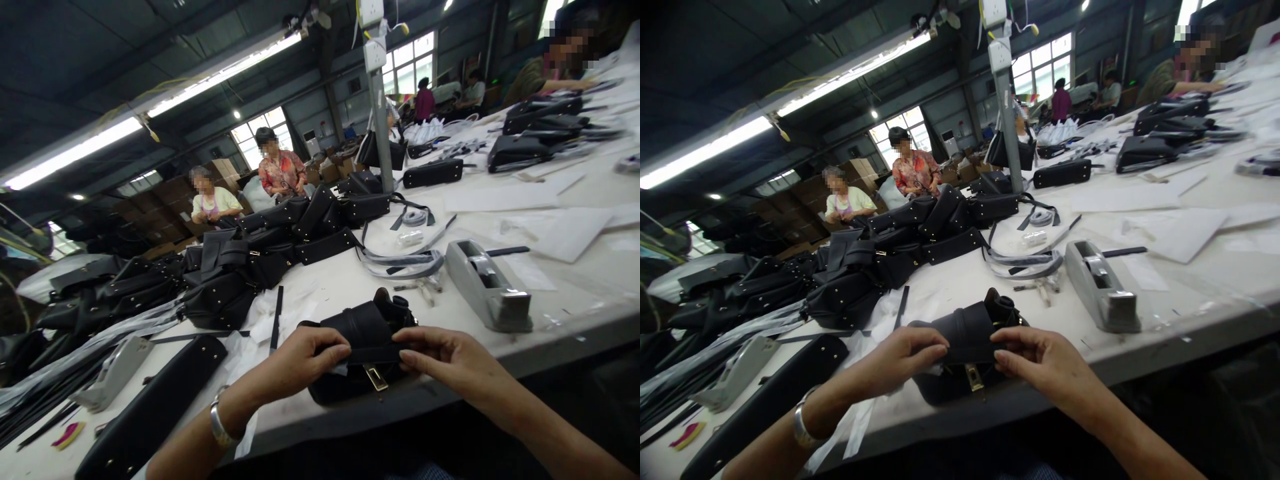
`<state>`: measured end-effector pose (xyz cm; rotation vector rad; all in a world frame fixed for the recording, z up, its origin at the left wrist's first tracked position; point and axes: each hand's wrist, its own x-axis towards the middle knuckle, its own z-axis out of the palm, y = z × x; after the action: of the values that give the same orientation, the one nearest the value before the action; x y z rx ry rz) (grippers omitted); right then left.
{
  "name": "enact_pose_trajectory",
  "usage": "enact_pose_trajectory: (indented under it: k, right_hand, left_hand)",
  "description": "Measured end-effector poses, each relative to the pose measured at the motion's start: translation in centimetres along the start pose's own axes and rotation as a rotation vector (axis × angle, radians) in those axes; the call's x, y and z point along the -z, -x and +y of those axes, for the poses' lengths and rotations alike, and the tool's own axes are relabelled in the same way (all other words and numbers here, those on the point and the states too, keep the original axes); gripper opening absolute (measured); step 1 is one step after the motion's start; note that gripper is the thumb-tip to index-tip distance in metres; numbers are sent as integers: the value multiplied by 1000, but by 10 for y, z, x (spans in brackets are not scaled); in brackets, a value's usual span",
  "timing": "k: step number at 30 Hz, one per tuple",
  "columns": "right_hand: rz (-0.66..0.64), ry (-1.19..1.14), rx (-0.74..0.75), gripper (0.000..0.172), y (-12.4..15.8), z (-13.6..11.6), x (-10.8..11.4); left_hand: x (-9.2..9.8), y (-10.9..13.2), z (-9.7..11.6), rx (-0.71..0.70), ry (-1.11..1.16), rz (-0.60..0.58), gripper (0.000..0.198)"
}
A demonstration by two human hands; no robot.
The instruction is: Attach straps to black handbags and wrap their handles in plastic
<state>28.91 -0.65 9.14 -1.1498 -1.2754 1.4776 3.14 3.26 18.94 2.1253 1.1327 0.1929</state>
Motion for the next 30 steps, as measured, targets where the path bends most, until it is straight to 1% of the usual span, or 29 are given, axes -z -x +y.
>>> enact_pose_trajectory:
  k: [3,5,7,9,10,11,13,15,16,18,21,27,29,30]
  right_hand:
    - [9,-9,46,48,-1,-4,1]
    - [56,8,85,49,-3,-6,9]
    - [210,99,169,47,-8,-4,21]
    - [370,242,294,47,-17,0,34]
    - [392,304,347,48,-24,3,39]
    - [364,347,386,49,-31,6,42]
    - [213,371,433,51,-44,12,45]
    - [85,359,481,47,-54,15,44]
    - [56,355,509,44,-58,16,42]
    - [41,337,535,40,-62,17,40]
    - [13,287,516,38,-63,16,39]
    - [-143,232,452,35,-62,6,40]
    - [-144,188,411,33,-63,5,38]
    - [-115,162,396,31,-64,6,37]
  left_hand:
    - [-4,-14,18,-13,11,-6,28]
    - [-6,-24,26,-13,36,-18,25]
    - [-9,-34,30,27,81,-39,27]
    - [-10,-45,29,112,189,-69,29]
    - [-11,-50,28,150,259,-84,28]
    - [-11,-56,27,175,324,-94,28]
    - [-10,-65,25,189,403,-99,28]
    - [-9,-72,23,189,409,-79,31]
    - [-9,-75,22,192,395,-61,32]
    - [-7,-78,21,202,342,-23,34]
    - [-6,-81,21,219,235,22,36]
    - [-3,-83,25,218,170,14,29]
    - [-2,-81,26,203,139,20,27]
    - [-2,-79,27,194,111,27,28]
